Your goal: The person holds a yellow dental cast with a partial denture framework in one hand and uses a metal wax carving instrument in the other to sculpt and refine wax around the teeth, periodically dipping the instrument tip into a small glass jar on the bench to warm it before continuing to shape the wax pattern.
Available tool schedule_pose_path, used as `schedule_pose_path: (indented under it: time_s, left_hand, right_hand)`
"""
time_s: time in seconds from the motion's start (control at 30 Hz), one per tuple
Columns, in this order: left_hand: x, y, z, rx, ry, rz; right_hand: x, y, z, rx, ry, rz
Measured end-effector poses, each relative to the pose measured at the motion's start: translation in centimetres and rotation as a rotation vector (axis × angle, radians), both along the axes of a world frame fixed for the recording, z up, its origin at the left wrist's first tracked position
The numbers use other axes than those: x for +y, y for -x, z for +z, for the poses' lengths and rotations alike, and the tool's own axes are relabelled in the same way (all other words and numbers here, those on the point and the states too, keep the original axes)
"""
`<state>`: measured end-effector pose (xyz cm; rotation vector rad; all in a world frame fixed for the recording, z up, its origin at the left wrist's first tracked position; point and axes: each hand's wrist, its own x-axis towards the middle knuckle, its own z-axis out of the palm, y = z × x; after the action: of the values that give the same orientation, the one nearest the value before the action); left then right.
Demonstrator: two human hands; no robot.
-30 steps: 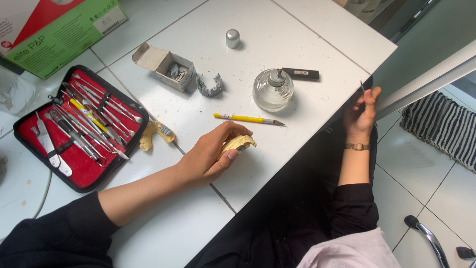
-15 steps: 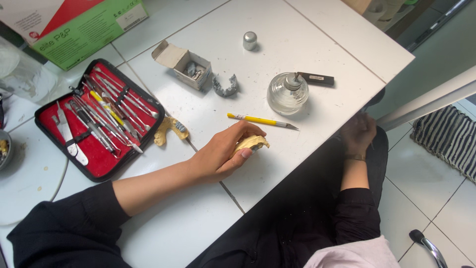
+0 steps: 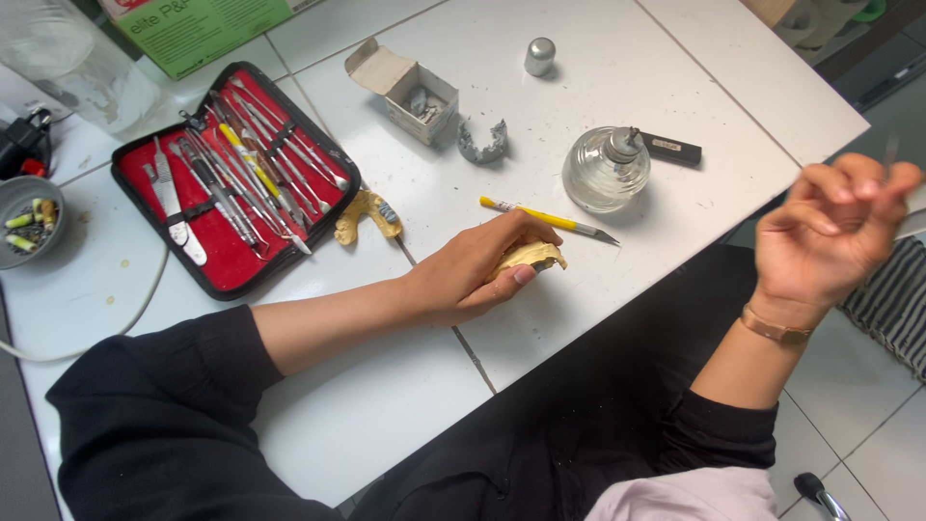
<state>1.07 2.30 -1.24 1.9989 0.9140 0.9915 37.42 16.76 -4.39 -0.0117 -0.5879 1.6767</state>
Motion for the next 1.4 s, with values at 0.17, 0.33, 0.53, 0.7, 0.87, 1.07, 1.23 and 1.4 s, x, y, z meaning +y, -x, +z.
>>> schedule_pose_path:
  time_s: [0.17, 0.33, 0.53, 0.7, 0.87, 1.07, 1.23, 1.4]
  left_hand:
    - [-0.1, -0.1, 0.2, -0.004, -0.028, 0.003]
    - [0.1, -0.2, -0.1, -0.009, -0.036, 0.006]
    - [0.2, -0.4, -0.9, -0.003, -0.092, 0.009]
    - [0.3, -0.7, -0.6, 0.031, -0.07, 0.013]
    - [0.0, -0.7, -0.5, 0.025, -0.039, 0.012]
    - [0.2, -0.6, -0.4, 0.024, -0.056, 0.009]
    - [0.2, -0.7, -0.4, 0.026, -0.041, 0.001]
    - [0.1, -0.8, -0.4, 0.015, -0.053, 0.003]
  right_hand:
    - [-1.4, 6.9, 0.3, -0.263, 0.17, -0.123]
    - [-1.7, 9.2, -0.5, -0.373, 0.17, -0.157]
    - [-0.5, 8.1, -2.4, -0.334, 0.147, -0.163]
    - [-0.5, 8.2, -2.5, -0.389, 0.114, -0.164]
    - [-1.4, 8.8, -2.0, -0.504, 0.027, -0.239]
    - [-2.1, 9.0, -2.1, -0.528, -0.01, -0.295]
    - [-1.9, 8.8, -2.2, -0.552, -0.021, -0.288]
    - [-2.0, 9.0, -2.0, -0.573, -0.086, -0.274]
